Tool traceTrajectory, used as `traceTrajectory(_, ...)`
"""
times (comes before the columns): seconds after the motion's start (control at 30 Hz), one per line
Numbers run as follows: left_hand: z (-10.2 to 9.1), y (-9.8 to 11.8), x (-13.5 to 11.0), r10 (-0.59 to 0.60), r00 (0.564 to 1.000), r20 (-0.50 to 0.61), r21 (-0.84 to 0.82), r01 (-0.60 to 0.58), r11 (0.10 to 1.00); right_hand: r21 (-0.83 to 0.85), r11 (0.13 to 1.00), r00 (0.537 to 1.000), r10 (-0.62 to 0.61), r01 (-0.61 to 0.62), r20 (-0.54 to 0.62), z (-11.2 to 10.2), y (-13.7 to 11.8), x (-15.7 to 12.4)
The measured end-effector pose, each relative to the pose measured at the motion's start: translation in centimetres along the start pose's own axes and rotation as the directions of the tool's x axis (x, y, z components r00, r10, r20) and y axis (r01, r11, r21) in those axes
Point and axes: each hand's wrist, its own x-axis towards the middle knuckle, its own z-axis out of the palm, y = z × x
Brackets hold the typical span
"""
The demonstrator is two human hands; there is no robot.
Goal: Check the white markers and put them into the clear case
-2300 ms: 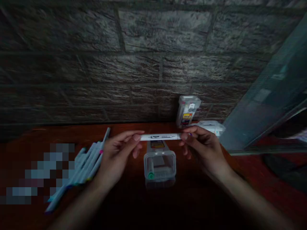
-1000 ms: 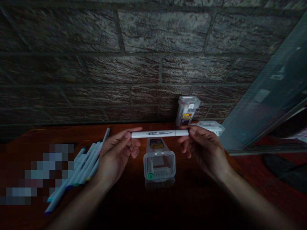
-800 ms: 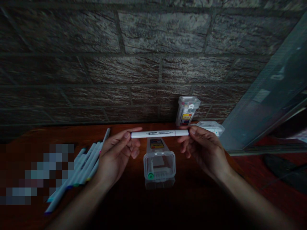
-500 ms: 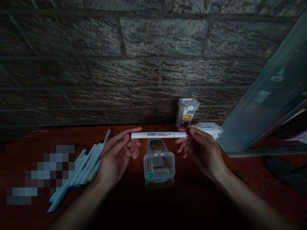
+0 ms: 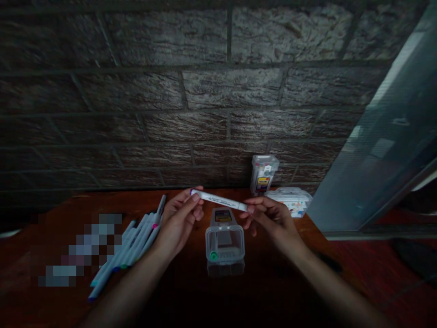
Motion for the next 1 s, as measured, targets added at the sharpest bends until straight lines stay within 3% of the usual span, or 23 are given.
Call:
traceTrajectory(0.13,1.7,0.6,0.9,0.02,0.999,0.029,0.027,-0.021,0.999,-0.073,0.997,1.0,-0.029,0.03,0.012,-0.1,0.5,0.0)
traceTrajectory(0.3,4.2,1.2,2.3,0.126,0.987,0.101,0.146,-0.14,0.979,-0.181,0.981,0.997,-0.07,0.064,-0.025,-0.4,0.9,0.1)
traceTrajectory(0.5,6.4,1.7,2.2,0.255,0.918,0.304,0.4,-0.366,0.84,-0.381,0.91,0.983,-0.183,0.164,-0.013,-0.9,1.0,0.5)
traceTrajectory(0.7,5.9,1.5,0.9,0.292,0.83,0.476,0.447,-0.514,0.733,-0.565,0.805,0.981,-0.19,0.182,0.046,-1.4,1.2,0.4)
traceTrajectory(1.0,5.4,2.4,0.2,0.254,0.83,0.497,0.498,-0.513,0.699,-0.637,0.71,0.945,-0.312,0.299,0.095,-1.2,0.7,0.2)
